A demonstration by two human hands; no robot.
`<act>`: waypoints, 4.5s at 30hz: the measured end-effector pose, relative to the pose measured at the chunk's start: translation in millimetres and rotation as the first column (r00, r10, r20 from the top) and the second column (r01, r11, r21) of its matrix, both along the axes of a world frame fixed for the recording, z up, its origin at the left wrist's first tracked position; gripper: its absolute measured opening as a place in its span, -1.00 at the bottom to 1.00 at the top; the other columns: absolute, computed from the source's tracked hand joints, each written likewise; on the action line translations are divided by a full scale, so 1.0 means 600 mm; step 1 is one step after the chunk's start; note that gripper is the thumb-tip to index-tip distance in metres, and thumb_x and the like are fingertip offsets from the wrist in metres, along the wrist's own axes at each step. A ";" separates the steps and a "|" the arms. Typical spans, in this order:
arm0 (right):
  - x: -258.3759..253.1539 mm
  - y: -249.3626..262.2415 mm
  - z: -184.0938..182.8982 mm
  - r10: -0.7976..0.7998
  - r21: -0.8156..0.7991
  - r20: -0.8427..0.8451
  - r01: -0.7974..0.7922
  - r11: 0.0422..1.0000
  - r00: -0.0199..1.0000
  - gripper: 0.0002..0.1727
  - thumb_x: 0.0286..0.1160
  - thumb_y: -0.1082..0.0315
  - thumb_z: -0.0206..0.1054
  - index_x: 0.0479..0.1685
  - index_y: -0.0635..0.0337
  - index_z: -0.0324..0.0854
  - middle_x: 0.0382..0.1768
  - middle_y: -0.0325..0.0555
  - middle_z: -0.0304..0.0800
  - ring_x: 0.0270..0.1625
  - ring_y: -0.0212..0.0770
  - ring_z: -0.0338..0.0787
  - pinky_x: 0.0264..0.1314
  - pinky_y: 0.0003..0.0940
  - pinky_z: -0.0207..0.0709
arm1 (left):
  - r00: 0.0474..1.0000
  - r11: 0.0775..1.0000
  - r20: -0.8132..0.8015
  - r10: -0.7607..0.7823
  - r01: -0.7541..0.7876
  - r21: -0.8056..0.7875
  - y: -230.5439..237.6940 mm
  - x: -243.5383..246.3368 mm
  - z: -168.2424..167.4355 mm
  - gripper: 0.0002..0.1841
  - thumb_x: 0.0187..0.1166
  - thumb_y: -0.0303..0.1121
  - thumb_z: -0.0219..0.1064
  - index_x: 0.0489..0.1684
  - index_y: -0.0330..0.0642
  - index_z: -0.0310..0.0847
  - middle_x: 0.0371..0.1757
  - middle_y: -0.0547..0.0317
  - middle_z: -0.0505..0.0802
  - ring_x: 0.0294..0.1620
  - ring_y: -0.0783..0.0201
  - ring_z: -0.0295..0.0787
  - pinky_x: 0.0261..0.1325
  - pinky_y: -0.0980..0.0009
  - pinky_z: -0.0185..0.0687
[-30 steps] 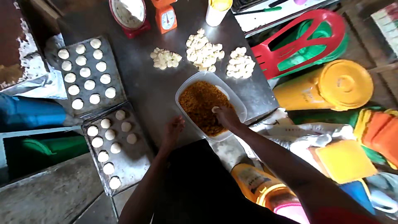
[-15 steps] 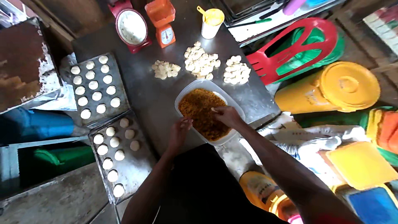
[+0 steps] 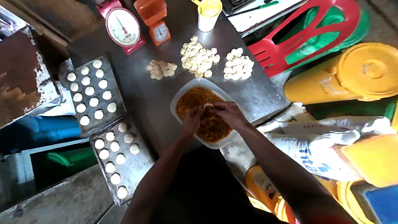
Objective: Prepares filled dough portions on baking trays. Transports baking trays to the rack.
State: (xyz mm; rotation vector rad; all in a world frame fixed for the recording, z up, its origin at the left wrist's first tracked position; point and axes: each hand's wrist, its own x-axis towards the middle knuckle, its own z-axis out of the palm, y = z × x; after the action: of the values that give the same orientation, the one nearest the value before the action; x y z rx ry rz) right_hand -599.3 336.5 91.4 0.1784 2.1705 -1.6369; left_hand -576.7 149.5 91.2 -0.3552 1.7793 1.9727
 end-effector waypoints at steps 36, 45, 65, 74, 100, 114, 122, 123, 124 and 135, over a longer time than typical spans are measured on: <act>0.113 -0.212 0.033 0.435 0.051 -0.254 -0.438 0.898 0.864 -0.55 0.49 0.28 0.51 0.39 0.10 0.73 0.20 0.00 0.76 0.12 -0.25 0.81 0.21 -0.35 0.77 | 0.954 0.951 -0.192 0.229 -0.262 -0.165 -0.204 0.186 0.032 -0.57 0.61 -0.47 0.39 0.44 -0.41 0.56 0.01 -0.11 0.88 -0.16 0.19 0.92 0.01 0.27 0.92; 0.141 -0.308 -0.079 0.549 0.181 0.130 -0.565 0.805 0.825 -0.54 0.49 0.36 0.47 0.39 0.21 0.59 0.31 0.09 0.72 0.20 -0.08 0.82 0.32 -0.11 0.73 | 0.991 0.797 -0.127 -0.031 -0.052 -0.602 -0.275 0.223 -0.094 -0.79 0.59 -0.32 0.43 0.01 -0.22 0.83 0.07 -0.02 0.82 0.02 0.18 0.82 0.21 0.20 0.78; 0.173 -0.326 -0.244 0.761 0.513 0.115 -0.694 0.505 0.638 -0.67 0.37 0.44 0.52 0.15 0.14 0.76 0.27 0.14 0.70 0.25 0.19 0.75 0.23 0.24 0.68 | 0.988 0.729 0.108 0.109 -0.006 -0.684 -0.203 0.286 -0.236 -0.68 0.62 -0.43 0.34 0.31 -0.11 0.74 0.35 -0.12 0.74 0.26 -0.06 0.77 0.36 -0.02 0.70; 0.181 -0.380 -0.155 0.851 0.397 0.269 -0.857 0.328 0.451 -0.52 0.47 0.15 0.50 0.30 0.21 0.69 0.22 0.18 0.77 0.26 0.12 0.77 0.39 0.18 0.62 | 0.840 0.731 0.026 0.542 -0.456 -0.508 -0.335 0.476 -0.126 -0.55 0.74 -0.24 0.24 0.55 -0.18 0.54 0.24 -0.04 0.83 0.18 0.20 0.83 0.34 0.22 0.73; 0.179 -0.583 -0.099 0.911 0.299 -0.249 -0.868 0.396 0.329 -0.56 0.78 0.08 0.18 0.47 0.05 0.68 0.49 -0.10 0.71 0.52 -0.20 0.68 0.65 -0.19 0.49 | 0.648 0.456 -0.227 0.727 -0.703 -0.546 -0.512 0.493 -0.084 -0.69 0.55 -0.37 0.48 0.21 -0.23 0.76 0.06 0.15 0.93 0.00 0.33 0.91 0.17 0.28 0.86; -0.501 -0.488 -0.115 0.745 0.733 -0.219 -0.398 0.551 0.630 -0.64 0.69 0.20 0.27 0.32 0.11 0.74 0.28 0.26 0.76 0.35 0.34 0.71 0.37 0.45 0.49 | 0.826 0.773 -0.494 -0.271 -0.118 -0.623 -0.125 0.085 0.060 -0.64 0.57 0.00 0.42 0.29 0.24 0.81 0.28 0.43 0.87 0.50 0.35 0.66 0.83 -0.43 -0.32; -0.398 -0.485 -0.084 0.670 0.541 -0.177 -0.498 0.678 0.721 -0.67 0.36 0.28 0.56 0.02 0.29 0.77 -0.02 0.32 0.82 0.06 0.34 0.81 0.11 0.44 0.63 | 0.823 0.727 -0.413 0.391 -0.551 -0.410 -0.305 0.185 0.047 -0.73 0.69 -0.44 0.29 0.24 -0.28 0.73 0.14 0.15 0.92 0.16 0.28 0.88 0.31 0.25 0.83; -0.339 -0.465 -0.063 0.663 0.391 -0.204 -0.561 0.730 0.720 -0.70 0.41 0.28 0.57 -0.01 0.29 0.77 -0.08 0.25 0.83 -0.04 0.22 0.84 0.06 0.29 0.70 | 0.782 0.681 -0.403 0.476 -0.618 -0.393 -0.316 0.200 0.044 -0.72 0.70 -0.44 0.27 0.27 -0.31 0.70 0.13 0.11 0.91 0.13 0.25 0.88 0.27 0.25 0.84; -0.272 -0.448 -0.055 0.645 0.242 -0.226 -0.600 0.763 0.730 -0.71 0.40 0.29 0.59 -0.02 0.29 0.77 -0.10 0.15 0.85 -0.08 0.06 0.86 0.06 0.11 0.76 | 0.750 0.648 -0.384 0.538 -0.660 -0.381 -0.323 0.213 0.039 -0.68 0.70 -0.43 0.28 0.34 -0.34 0.64 0.17 0.05 0.89 0.14 0.22 0.87 0.26 0.22 0.84; 0.253 -0.323 0.002 0.344 0.071 -0.151 -0.337 0.939 0.927 -0.68 0.62 0.35 0.35 0.29 0.17 0.75 0.16 -0.05 0.85 0.19 -0.28 0.83 0.35 -0.31 0.71 | 0.894 0.902 -0.386 0.226 -0.342 -0.263 -0.274 0.322 -0.004 -0.69 0.59 -0.32 0.47 0.19 -0.28 0.73 0.11 0.05 0.89 0.10 0.25 0.87 0.22 0.27 0.85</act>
State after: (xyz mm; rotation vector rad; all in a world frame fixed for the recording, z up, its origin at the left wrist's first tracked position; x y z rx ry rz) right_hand -447.6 142.5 92.6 -0.3153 2.2036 -1.4476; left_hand -383.8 -15.1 88.8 -0.4170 2.4175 2.0312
